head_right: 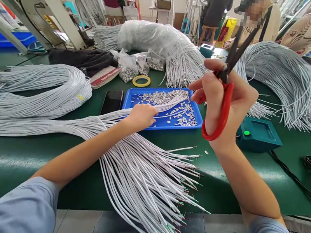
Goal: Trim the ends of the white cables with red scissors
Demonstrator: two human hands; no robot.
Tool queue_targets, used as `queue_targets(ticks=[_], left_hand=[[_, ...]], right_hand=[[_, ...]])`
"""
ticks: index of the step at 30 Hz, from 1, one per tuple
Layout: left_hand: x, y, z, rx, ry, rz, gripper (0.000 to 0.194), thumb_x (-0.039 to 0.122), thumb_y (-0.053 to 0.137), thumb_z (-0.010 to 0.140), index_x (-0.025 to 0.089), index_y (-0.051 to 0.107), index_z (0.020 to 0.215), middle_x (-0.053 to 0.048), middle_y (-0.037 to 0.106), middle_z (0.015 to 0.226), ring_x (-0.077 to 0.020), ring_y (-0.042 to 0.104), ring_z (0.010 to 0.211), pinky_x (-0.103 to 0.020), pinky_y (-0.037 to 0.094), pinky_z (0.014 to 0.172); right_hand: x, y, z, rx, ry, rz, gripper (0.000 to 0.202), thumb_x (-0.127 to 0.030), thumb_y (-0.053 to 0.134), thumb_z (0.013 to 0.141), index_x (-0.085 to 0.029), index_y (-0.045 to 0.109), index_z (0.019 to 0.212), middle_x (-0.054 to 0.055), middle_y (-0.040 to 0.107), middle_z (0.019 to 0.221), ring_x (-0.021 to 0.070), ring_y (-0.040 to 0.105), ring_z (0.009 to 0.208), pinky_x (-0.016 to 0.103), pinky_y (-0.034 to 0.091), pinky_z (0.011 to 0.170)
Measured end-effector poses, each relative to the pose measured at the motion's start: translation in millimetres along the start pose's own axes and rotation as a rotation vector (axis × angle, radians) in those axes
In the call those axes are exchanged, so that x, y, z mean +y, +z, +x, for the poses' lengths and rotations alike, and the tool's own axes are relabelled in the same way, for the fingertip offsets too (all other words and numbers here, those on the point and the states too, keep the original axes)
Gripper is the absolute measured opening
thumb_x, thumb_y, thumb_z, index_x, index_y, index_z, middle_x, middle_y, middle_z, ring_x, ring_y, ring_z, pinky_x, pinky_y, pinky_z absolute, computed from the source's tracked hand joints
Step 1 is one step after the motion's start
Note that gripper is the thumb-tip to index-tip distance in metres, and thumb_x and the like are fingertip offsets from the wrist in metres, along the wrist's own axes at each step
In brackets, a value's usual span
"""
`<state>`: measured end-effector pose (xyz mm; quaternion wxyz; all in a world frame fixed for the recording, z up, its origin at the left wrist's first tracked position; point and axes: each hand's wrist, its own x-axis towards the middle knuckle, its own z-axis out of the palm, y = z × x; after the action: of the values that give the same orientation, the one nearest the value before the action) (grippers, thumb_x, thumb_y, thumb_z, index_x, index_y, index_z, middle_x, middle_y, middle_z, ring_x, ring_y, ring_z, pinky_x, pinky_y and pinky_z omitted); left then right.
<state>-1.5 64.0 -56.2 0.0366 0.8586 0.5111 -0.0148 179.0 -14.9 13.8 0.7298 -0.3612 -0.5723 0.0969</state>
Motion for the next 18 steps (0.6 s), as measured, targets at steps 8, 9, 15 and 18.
queue_targets(ticks=[8,9,15,18], left_hand=[[-3,7.8,4,0.033,0.015,-0.044,0.037,0.017,0.042,0.086,0.021,0.069,0.111,-0.01,0.07,0.112,-0.0251,0.066,0.102,-0.033,0.051,0.084],[-4,8.3,5,0.037,0.019,-0.048,0.037,0.019,0.042,0.087,0.021,0.069,0.113,-0.01,0.069,0.113,-0.0253,0.065,0.103,-0.034,0.051,0.085],[-12,17.1,12,0.01,-0.021,-0.051,0.03,0.014,0.051,0.079,0.015,0.074,0.098,-0.016,0.072,0.103,-0.0282,0.067,0.1,-0.037,0.049,0.088],[-13,16.7,14,0.051,-0.028,-0.103,0.029,0.013,0.051,0.077,0.015,0.074,0.095,-0.013,0.073,0.098,-0.0277,0.068,0.098,-0.037,0.05,0.087]], right_hand=[[1,-4,5,0.023,0.083,-0.046,0.018,-0.022,0.051,0.083,-0.018,0.067,0.09,0.003,0.064,0.062,0.0127,0.054,0.045,0.026,0.042,0.041],[0,-4,5,0.032,0.098,-0.034,0.018,-0.021,0.051,0.083,-0.018,0.067,0.09,0.004,0.064,0.063,0.0128,0.054,0.045,0.027,0.042,0.042],[2,-2,5,0.047,0.06,0.123,0.016,-0.019,0.057,0.078,-0.016,0.07,0.087,0.002,0.062,0.057,0.0138,0.055,0.043,0.027,0.038,0.039],[1,1,6,0.088,0.084,0.183,0.015,-0.02,0.058,0.076,-0.016,0.071,0.083,0.0,0.063,0.055,0.013,0.054,0.041,0.027,0.037,0.038]])
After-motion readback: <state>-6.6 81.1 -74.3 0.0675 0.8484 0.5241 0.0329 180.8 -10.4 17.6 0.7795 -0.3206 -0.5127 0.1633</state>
